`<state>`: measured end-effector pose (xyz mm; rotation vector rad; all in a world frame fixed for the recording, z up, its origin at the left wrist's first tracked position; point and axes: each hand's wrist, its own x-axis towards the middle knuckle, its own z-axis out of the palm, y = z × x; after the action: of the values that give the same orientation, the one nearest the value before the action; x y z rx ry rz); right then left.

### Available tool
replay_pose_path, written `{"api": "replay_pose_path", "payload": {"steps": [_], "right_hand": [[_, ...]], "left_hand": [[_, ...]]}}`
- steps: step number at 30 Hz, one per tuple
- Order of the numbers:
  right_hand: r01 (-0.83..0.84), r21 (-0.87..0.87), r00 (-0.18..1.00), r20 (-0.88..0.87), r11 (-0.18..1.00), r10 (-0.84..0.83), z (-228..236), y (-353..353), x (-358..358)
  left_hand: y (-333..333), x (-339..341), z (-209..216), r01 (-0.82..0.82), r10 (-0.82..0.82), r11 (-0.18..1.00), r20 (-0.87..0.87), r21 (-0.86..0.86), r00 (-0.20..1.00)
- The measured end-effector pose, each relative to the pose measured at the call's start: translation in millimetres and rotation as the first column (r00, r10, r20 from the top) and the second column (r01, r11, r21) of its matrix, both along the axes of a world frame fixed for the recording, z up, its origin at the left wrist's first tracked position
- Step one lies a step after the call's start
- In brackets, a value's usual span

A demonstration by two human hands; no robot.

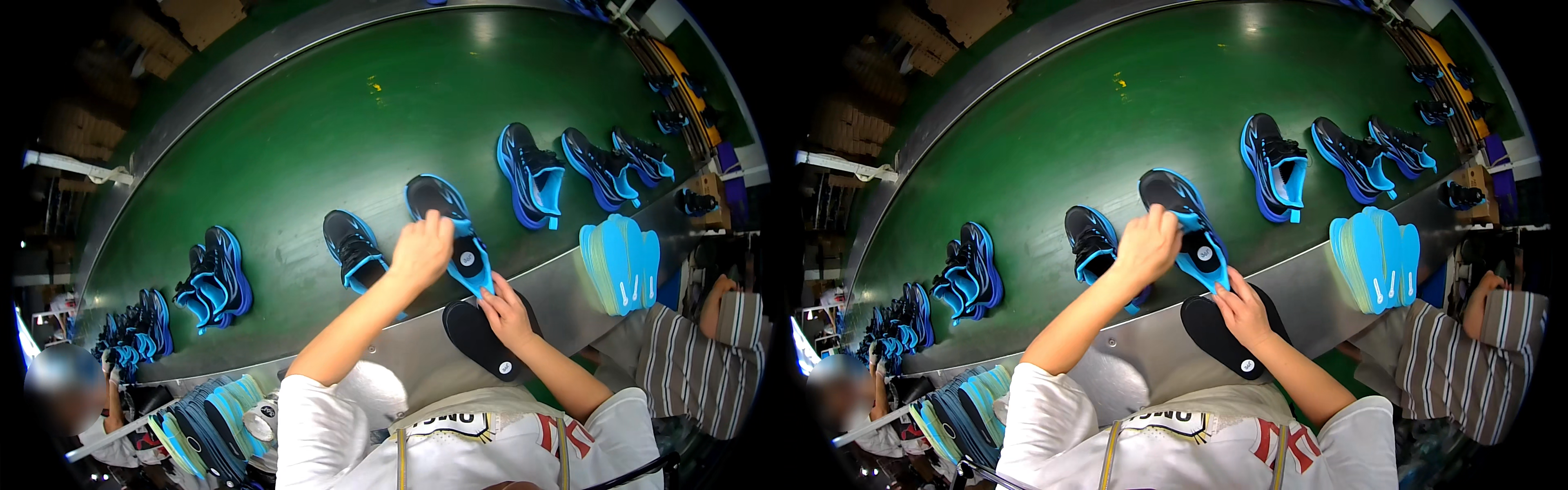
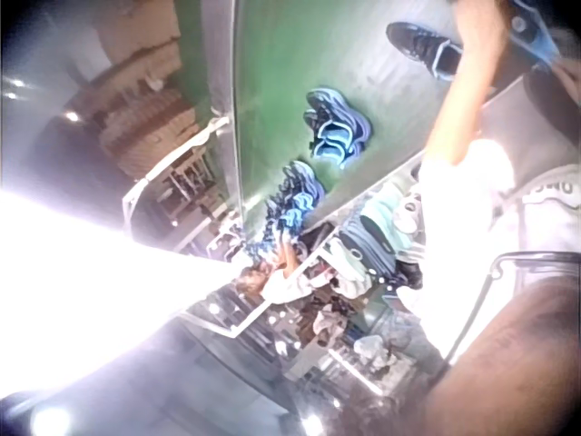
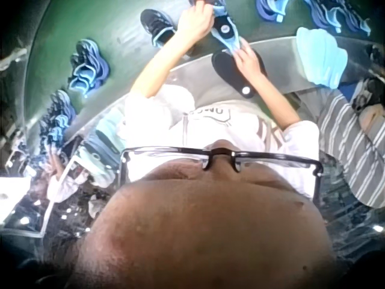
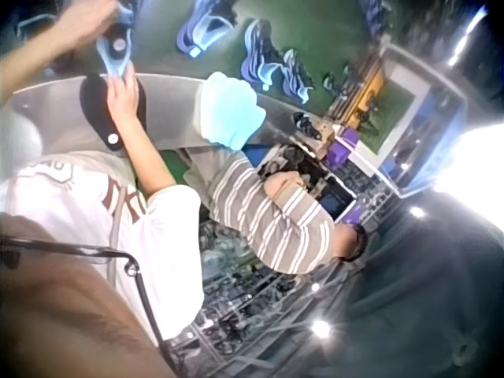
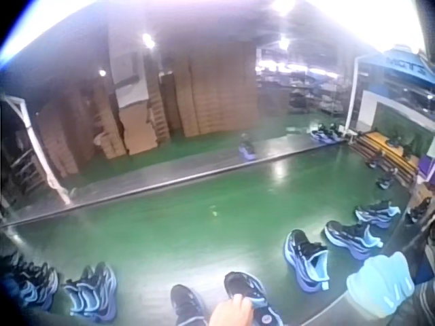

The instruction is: The person picks up and turns over blue and black sneakers from a conveyor belt, inserting shoe trees or insoles and checking the interior by hand.

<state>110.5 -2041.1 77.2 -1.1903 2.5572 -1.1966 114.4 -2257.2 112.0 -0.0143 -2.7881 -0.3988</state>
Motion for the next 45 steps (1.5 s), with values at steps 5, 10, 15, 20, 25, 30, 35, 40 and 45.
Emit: {"api": "replay_pose_path", "payload": {"steps": [5, 10, 15, 20, 25, 30, 35, 40, 45], "right_hand": [[-0.001, 0.025, 0.987, -0.163, 1.0, 0.005, 18, -47, -21], [0.027, 0.123, 1.0, -0.008, 0.992, -0.026, 10, -39, -28], [-0.014, 0.114, 0.986, 0.164, 0.993, -0.005, 25, -11, -11], [-0.016, 0.165, 0.999, 0.043, 0.986, 0.009, 28, 47, 8], [-0.12, 0.285, 0.989, -0.044, 0.951, 0.138, 22, 88, 50], [-0.062, 0.448, 0.994, -0.053, 0.892, 0.096, 13, 104, 74], [-0.014, 0.551, 1.0, 0.017, 0.834, 0.005, 16, 96, 71], [-0.026, 0.388, 0.999, 0.048, 0.921, 0.008, 39, 103, 62], [0.05, 0.133, 0.982, 0.177, 0.99, -0.073, 80, 113, 26]], "left_hand": [[-42, -13, -20, -0.163, 0.21, 0.934, 0.121, -0.317, 0.97], [-29, -28, -29, -0.038, 0.215, 0.78, 0.212, -0.625, 0.953], [-36, -35, -30, 0.067, 0.105, 0.847, 0.29, -0.528, 0.951], [-48, -29, 3, 0.078, 0.108, 0.899, 0.391, -0.432, 0.914], [-69, -4, 54, -0.197, 0.189, 0.973, 0.073, 0.118, 0.979], [-84, 60, 77, -0.118, 0.34, 0.333, -0.003, 0.936, 0.94], [-76, 83, 86, 0.012, 0.45, -0.094, 0.031, 0.995, 0.892], [-23, 10, 81, -0.036, 0.258, 0.147, -0.003, 0.988, 0.966], [40, -91, 33, 0.048, -0.01, 0.864, -0.077, 0.501, 0.997]]}}
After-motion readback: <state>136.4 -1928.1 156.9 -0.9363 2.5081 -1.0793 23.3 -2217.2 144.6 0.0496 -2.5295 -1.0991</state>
